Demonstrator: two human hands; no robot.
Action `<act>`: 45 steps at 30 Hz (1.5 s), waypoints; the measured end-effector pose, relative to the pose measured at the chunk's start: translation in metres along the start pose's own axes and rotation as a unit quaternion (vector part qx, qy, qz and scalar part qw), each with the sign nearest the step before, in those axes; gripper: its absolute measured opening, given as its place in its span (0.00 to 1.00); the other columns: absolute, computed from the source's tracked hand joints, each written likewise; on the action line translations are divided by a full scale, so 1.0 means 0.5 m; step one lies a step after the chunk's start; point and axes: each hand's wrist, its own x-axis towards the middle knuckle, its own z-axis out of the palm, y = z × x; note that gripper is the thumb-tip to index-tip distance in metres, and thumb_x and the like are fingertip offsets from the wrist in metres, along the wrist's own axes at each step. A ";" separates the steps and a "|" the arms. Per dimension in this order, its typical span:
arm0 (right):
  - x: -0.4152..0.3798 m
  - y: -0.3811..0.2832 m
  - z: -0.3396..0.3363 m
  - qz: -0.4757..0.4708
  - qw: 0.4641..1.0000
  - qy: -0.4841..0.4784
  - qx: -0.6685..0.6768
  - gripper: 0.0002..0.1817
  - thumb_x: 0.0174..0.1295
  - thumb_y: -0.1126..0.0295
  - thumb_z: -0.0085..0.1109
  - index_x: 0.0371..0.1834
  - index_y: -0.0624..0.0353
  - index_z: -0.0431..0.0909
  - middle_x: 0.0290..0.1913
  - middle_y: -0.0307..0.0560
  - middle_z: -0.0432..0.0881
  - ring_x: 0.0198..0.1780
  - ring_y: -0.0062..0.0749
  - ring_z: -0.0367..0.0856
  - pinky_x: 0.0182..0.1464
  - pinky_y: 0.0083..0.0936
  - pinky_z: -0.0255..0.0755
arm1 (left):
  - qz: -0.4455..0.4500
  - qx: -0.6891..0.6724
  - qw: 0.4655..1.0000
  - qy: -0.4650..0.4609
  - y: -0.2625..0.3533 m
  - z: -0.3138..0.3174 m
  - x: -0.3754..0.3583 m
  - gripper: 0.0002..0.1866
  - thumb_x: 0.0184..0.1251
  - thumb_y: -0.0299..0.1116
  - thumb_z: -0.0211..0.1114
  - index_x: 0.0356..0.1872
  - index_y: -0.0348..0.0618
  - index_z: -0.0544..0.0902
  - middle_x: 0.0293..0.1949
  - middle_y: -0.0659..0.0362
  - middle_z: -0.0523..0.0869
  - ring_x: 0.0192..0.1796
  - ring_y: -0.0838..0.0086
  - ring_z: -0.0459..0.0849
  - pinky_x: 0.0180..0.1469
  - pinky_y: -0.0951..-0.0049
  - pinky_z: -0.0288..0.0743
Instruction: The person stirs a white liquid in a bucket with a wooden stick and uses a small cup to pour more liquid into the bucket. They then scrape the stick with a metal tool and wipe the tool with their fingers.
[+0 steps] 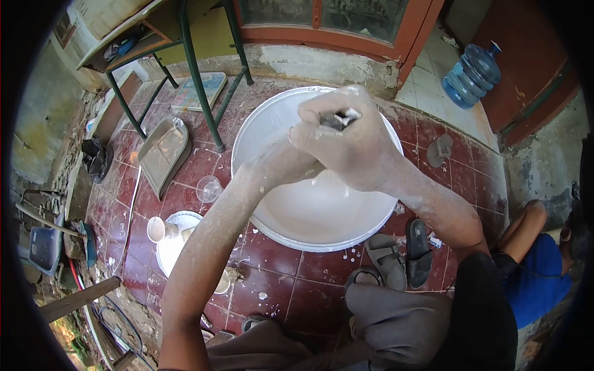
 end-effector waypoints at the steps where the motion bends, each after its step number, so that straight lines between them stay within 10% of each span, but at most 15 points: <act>1: -0.009 0.010 0.006 -0.019 1.000 0.003 0.017 0.17 0.59 0.70 0.57 0.15 0.64 0.67 0.15 0.37 0.63 0.22 0.16 0.62 0.26 0.23 0.59 | 0.000 0.000 1.000 0.002 -0.008 -0.001 0.003 0.04 0.61 0.28 0.66 0.34 0.39 0.82 0.31 0.49 0.86 0.38 0.54 0.84 0.45 0.60 0.76; 10: -0.013 0.028 -0.016 0.195 0.946 -0.056 0.254 0.14 0.56 0.70 0.56 0.16 0.63 0.67 0.15 0.35 0.66 0.20 0.15 0.60 0.26 0.23 0.59 | -0.066 0.011 0.929 -0.364 -0.033 0.020 -0.010 0.09 0.60 0.30 0.68 0.40 0.39 0.82 0.37 0.51 0.85 0.42 0.66 0.84 0.49 0.66 0.77; 19: -0.009 0.012 0.009 -0.024 0.996 -0.087 0.027 0.13 0.54 0.69 0.57 0.17 0.65 0.70 0.15 0.39 0.67 0.21 0.19 0.63 0.26 0.25 0.61 | 0.068 -0.125 0.990 -0.011 -0.009 -0.033 -0.019 0.11 0.58 0.30 0.70 0.40 0.39 0.82 0.36 0.50 0.86 0.42 0.56 0.85 0.44 0.61 0.77; 23: -0.016 0.038 0.004 0.074 0.970 -0.048 0.227 0.14 0.58 0.71 0.56 0.15 0.62 0.71 0.16 0.29 0.68 0.22 0.10 0.63 0.24 0.20 0.59 | -0.108 0.087 0.933 -0.331 -0.030 -0.022 -0.021 0.16 0.56 0.31 0.71 0.45 0.39 0.80 0.38 0.48 0.87 0.44 0.53 0.85 0.48 0.59 0.77; 25: -0.016 0.020 -0.003 0.185 0.938 -0.040 0.291 0.15 0.58 0.75 0.57 0.13 0.60 0.69 0.16 0.34 0.68 0.21 0.15 0.64 0.25 0.21 0.59 | -0.077 0.036 0.951 -0.296 -0.034 -0.006 -0.029 0.12 0.58 0.31 0.69 0.41 0.38 0.81 0.35 0.52 0.86 0.42 0.60 0.85 0.46 0.63 0.76; 29: 0.001 -0.013 0.076 0.046 0.995 -0.092 -0.013 0.13 0.53 0.70 0.57 0.15 0.65 0.71 0.14 0.44 0.72 0.15 0.29 0.64 0.22 0.32 0.62 | -0.058 0.008 0.964 -0.258 -0.026 -0.017 -0.047 0.10 0.60 0.32 0.69 0.38 0.38 0.82 0.33 0.54 0.85 0.40 0.65 0.84 0.44 0.66 0.76; 32: 0.001 -0.008 0.104 -0.015 0.998 -0.048 0.029 0.13 0.51 0.69 0.57 0.15 0.64 0.71 0.14 0.51 0.70 0.17 0.35 0.65 0.26 0.34 0.62 | -0.074 0.027 0.963 -0.259 -0.019 -0.033 -0.062 0.10 0.58 0.32 0.70 0.38 0.38 0.82 0.33 0.53 0.85 0.40 0.62 0.85 0.44 0.64 0.77; 35: -0.007 0.001 0.069 -0.091 0.987 -0.107 0.074 0.14 0.52 0.69 0.58 0.15 0.64 0.70 0.14 0.46 0.69 0.18 0.31 0.67 0.27 0.30 0.63 | -0.082 0.047 0.961 -0.260 -0.016 -0.047 -0.061 0.11 0.56 0.32 0.71 0.38 0.39 0.82 0.33 0.51 0.86 0.40 0.58 0.85 0.44 0.62 0.77; 42: 0.009 -0.025 0.029 0.165 0.973 -0.042 0.157 0.16 0.57 0.73 0.57 0.14 0.61 0.65 0.15 0.31 0.64 0.21 0.15 0.64 0.25 0.21 0.61 | -0.058 0.023 0.966 -0.252 -0.044 -0.019 -0.042 0.12 0.55 0.28 0.71 0.41 0.40 0.82 0.33 0.50 0.87 0.40 0.54 0.86 0.44 0.62 0.77; 45: 0.035 -0.027 0.049 -0.012 1.000 -0.012 0.025 0.15 0.58 0.73 0.55 0.14 0.61 0.67 0.15 0.33 0.64 0.21 0.15 0.65 0.25 0.21 0.61 | -0.019 -0.056 0.987 -0.148 -0.035 -0.031 -0.036 0.12 0.55 0.27 0.70 0.41 0.40 0.82 0.33 0.51 0.87 0.41 0.54 0.86 0.45 0.63 0.77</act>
